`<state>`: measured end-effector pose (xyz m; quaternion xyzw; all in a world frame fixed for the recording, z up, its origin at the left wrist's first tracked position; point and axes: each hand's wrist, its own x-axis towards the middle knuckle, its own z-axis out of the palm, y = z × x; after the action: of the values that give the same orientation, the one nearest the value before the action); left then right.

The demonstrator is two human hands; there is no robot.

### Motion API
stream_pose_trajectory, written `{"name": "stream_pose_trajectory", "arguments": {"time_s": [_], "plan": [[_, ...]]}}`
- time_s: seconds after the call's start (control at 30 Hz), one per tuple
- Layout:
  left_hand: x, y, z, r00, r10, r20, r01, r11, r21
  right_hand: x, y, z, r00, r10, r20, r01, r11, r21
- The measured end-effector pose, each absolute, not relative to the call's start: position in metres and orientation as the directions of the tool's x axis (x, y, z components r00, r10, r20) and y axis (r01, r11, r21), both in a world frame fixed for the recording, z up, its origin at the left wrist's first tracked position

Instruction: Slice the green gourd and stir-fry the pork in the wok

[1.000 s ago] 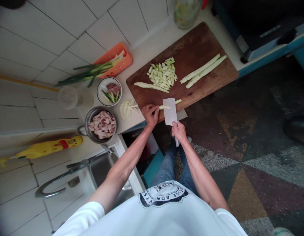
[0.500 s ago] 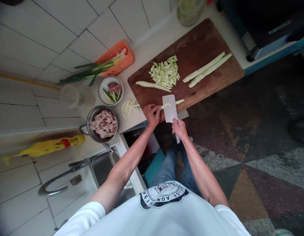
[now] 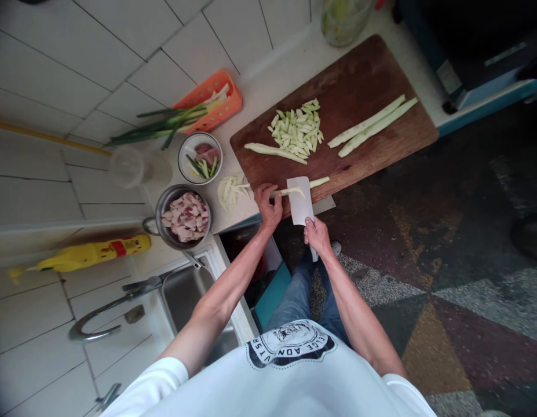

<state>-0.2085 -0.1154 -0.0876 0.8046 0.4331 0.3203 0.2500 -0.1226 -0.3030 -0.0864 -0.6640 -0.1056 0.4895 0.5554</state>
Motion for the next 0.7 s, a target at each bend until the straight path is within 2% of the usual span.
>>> {"name": "stream_pose_trajectory", "arguments": {"time_s": [0.23, 0.7], "plan": [[-0.226, -0.123, -0.093, 0.379, 0.879, 0.289, 0.578, -0.469, 0.668, -0.112, -0.288, -0.084, 0.483, 0.689, -0.541, -0.422, -0.358, -0.833], [-0.226, -0.120, -0.102, 0.409, 0.859, 0.307, 0.496, -0.492, 0.716, -0.128, -0.300, -0.086, 0.399, 0.725, -0.561, -0.469, -0.365, -0.804]]}}
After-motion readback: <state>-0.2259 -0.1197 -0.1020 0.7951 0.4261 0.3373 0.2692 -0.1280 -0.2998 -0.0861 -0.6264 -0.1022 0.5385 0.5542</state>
